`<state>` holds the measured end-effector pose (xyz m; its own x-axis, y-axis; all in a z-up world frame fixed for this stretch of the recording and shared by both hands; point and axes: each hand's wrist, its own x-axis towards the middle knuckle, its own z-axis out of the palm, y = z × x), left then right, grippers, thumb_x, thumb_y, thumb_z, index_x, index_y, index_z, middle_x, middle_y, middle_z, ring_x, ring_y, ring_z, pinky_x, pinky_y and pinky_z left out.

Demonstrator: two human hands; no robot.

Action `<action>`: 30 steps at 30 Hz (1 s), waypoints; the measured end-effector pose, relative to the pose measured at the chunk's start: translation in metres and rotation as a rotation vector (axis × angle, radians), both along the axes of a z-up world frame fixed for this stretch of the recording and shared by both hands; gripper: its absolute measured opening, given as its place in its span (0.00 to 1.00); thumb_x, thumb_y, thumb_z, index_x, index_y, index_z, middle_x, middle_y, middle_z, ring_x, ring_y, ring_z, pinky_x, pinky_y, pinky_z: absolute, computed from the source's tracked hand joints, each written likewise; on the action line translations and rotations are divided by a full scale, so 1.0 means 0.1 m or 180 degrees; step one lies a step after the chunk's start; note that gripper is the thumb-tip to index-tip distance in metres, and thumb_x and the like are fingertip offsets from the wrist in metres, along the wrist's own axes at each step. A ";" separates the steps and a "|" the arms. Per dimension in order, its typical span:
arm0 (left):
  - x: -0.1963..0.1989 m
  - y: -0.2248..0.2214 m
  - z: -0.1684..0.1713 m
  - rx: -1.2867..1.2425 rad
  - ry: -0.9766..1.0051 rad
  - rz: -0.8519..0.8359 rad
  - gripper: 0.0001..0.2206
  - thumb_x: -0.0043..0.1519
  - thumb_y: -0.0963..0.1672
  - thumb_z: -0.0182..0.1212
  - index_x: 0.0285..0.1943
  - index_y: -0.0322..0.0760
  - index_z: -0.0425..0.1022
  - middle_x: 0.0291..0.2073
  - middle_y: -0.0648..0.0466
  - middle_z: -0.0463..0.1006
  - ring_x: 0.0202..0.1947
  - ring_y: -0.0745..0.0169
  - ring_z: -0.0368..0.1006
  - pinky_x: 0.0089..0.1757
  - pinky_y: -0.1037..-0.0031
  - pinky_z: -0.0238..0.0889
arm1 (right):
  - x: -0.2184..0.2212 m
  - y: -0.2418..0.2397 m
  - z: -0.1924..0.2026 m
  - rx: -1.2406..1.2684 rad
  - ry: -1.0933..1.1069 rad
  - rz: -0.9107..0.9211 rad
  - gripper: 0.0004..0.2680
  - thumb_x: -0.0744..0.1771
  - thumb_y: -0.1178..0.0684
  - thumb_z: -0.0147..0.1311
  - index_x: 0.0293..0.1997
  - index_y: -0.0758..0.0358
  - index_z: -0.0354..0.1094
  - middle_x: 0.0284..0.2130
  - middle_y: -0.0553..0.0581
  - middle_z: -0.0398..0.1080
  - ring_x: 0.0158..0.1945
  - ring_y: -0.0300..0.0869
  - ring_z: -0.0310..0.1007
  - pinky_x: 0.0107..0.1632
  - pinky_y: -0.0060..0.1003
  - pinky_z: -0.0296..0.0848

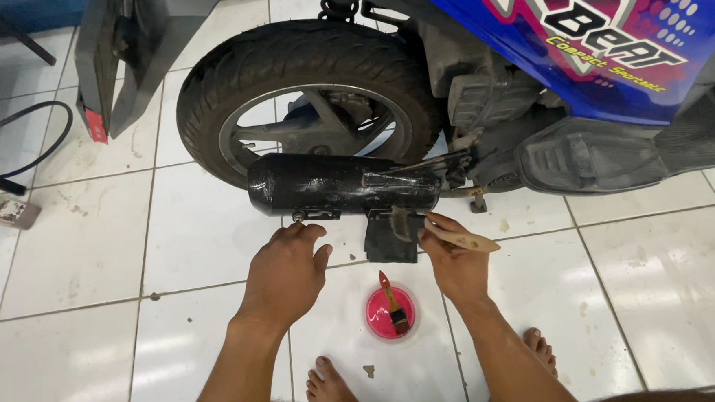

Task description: The person sits on the floor and uses a paintbrush to apply black paint to the exhaust pipe of a blue motorcycle. The person repeatedly dips the brush into a small pink container to reload the paint and carefully coats the exhaust surface.

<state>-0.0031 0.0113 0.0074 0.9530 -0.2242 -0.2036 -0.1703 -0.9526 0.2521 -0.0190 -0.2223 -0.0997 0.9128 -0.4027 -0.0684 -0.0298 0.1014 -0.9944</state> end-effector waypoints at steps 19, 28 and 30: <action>0.02 -0.04 0.04 -0.0044 0.0068 -0.0004 0.15 0.66 0.45 0.50 0.60 0.38 0.72 0.46 0.46 0.78 0.51 0.51 0.76 0.51 0.61 0.69 | 0.06 -0.08 0.06 -0.0357 0.0259 -0.0098 0.10 0.63 0.61 0.60 0.48 0.60 0.76 0.35 0.64 0.77 0.39 0.39 0.76 0.44 0.34 0.78; 0.00 0.00 0.03 0.0039 0.0049 0.0010 0.15 0.66 0.46 0.50 0.60 0.39 0.72 0.45 0.47 0.78 0.50 0.52 0.76 0.50 0.61 0.70 | 0.05 -0.10 0.11 -0.0425 0.0276 -0.0273 0.10 0.64 0.61 0.60 0.48 0.58 0.75 0.36 0.64 0.77 0.38 0.39 0.77 0.45 0.32 0.79; -0.01 -0.01 0.01 -0.0033 0.0004 -0.0032 0.15 0.66 0.45 0.51 0.60 0.38 0.72 0.47 0.46 0.78 0.51 0.50 0.75 0.50 0.60 0.69 | 0.04 -0.02 0.22 -0.0293 0.0213 -0.0426 0.09 0.64 0.59 0.58 0.48 0.59 0.75 0.35 0.62 0.77 0.38 0.36 0.74 0.44 0.30 0.77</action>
<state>-0.0039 0.0103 0.0089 0.9505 -0.2359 -0.2024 -0.1795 -0.9482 0.2622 -0.0151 -0.2239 -0.0775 0.8452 -0.5278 -0.0845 -0.0886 0.0176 -0.9959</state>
